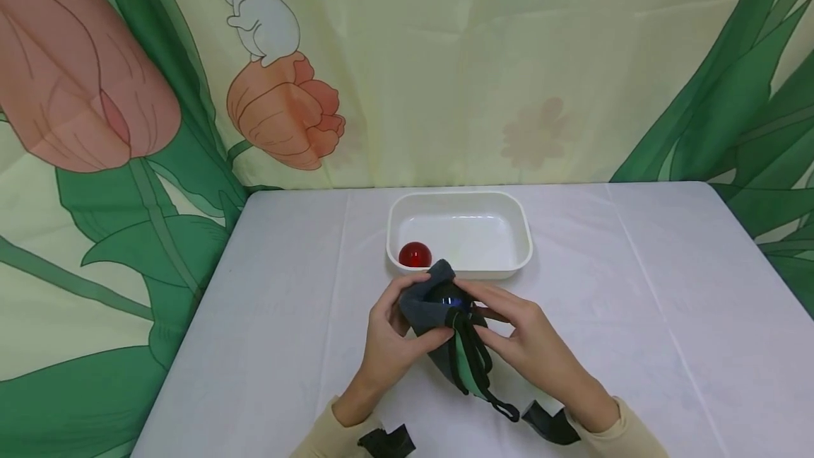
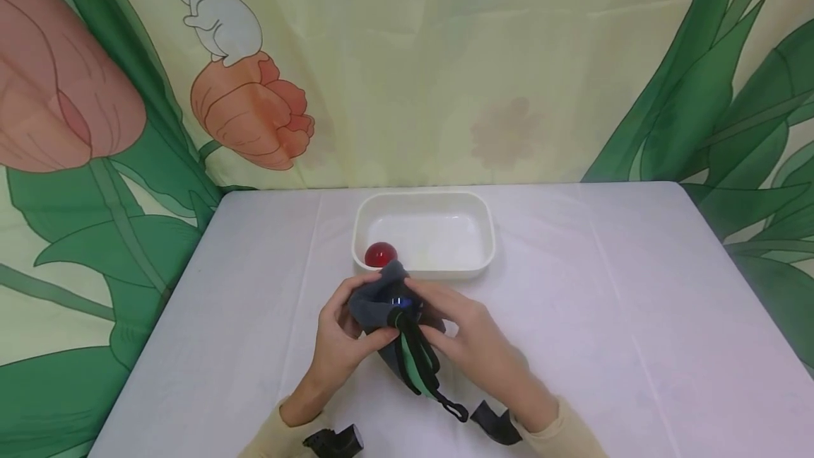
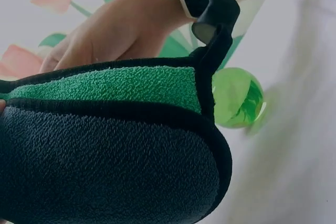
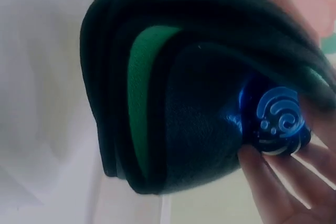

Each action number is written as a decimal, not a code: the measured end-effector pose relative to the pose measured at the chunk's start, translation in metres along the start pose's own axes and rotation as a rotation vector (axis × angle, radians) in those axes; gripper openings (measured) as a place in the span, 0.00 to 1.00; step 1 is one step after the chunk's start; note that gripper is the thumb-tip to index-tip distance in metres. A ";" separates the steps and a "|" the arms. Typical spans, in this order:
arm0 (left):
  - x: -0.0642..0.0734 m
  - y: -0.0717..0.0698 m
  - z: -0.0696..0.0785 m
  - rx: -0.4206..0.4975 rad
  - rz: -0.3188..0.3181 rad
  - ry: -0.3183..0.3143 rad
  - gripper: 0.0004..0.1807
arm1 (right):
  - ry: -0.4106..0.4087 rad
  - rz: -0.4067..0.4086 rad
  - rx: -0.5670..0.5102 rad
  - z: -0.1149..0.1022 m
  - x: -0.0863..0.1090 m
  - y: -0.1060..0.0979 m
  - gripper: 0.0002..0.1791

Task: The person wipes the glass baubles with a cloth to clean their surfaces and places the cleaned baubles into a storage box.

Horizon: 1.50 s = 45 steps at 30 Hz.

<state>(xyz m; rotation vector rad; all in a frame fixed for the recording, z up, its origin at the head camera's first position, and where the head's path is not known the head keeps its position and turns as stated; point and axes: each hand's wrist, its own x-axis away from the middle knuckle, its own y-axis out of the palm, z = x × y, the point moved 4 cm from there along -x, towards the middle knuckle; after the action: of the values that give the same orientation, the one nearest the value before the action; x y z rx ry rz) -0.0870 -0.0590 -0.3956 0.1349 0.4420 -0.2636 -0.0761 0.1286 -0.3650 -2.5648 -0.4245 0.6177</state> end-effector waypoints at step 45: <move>0.003 0.004 0.000 -0.016 -0.001 0.001 0.35 | -0.250 -0.072 0.182 -0.005 0.006 -0.003 0.27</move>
<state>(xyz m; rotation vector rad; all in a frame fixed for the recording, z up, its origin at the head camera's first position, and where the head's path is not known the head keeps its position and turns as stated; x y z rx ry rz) -0.0831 -0.0560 -0.3972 0.1188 0.4447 -0.2606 -0.0692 0.1316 -0.3620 -2.2982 -0.5155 0.9108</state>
